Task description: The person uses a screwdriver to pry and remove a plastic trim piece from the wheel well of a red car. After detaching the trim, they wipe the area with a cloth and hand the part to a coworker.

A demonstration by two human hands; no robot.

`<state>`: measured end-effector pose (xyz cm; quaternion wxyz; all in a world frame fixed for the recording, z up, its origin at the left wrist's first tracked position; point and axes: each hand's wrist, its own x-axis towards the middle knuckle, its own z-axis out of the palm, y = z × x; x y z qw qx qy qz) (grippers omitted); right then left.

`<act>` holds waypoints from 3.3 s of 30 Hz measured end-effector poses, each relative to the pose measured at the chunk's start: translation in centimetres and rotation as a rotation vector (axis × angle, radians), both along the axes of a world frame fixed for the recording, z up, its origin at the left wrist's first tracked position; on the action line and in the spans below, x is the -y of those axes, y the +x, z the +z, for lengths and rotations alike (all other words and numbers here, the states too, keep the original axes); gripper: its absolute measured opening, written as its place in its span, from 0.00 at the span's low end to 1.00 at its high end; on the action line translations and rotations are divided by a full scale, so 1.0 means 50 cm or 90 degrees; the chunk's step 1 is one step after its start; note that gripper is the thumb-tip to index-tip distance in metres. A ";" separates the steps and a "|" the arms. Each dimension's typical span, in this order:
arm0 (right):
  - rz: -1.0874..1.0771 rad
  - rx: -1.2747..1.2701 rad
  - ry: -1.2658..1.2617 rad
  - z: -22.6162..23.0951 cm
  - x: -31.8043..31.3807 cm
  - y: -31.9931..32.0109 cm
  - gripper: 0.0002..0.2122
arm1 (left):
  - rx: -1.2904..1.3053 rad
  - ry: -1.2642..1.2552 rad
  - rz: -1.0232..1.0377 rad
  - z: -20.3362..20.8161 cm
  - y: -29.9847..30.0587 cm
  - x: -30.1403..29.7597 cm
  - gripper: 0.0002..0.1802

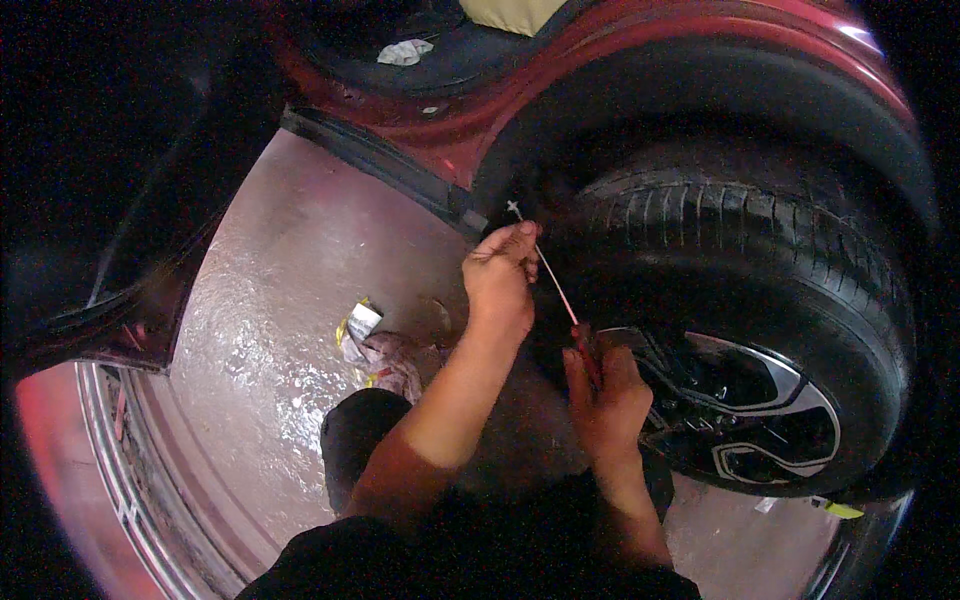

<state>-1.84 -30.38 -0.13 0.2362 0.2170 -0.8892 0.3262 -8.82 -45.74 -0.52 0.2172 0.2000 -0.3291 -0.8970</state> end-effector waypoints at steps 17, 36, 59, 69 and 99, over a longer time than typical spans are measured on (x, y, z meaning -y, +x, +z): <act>0.099 0.808 -0.635 -0.019 -0.023 -0.022 0.12 | 0.007 -0.026 0.057 -0.005 -0.011 -0.008 0.06; 0.095 0.859 -0.735 0.003 -0.019 -0.020 0.11 | 0.000 -0.049 0.064 -0.011 -0.019 -0.010 0.09; 0.073 0.752 -0.647 0.053 -0.018 -0.019 0.10 | -0.010 -0.082 0.024 0.006 -0.004 -0.008 0.06; -0.008 -0.057 0.148 0.003 -0.014 -0.022 0.09 | 0.004 -0.049 0.026 0.006 -0.012 -0.010 0.07; -0.006 0.100 -0.042 -0.041 0.002 -0.017 0.10 | 0.012 -0.107 0.086 0.003 -0.002 -0.015 0.10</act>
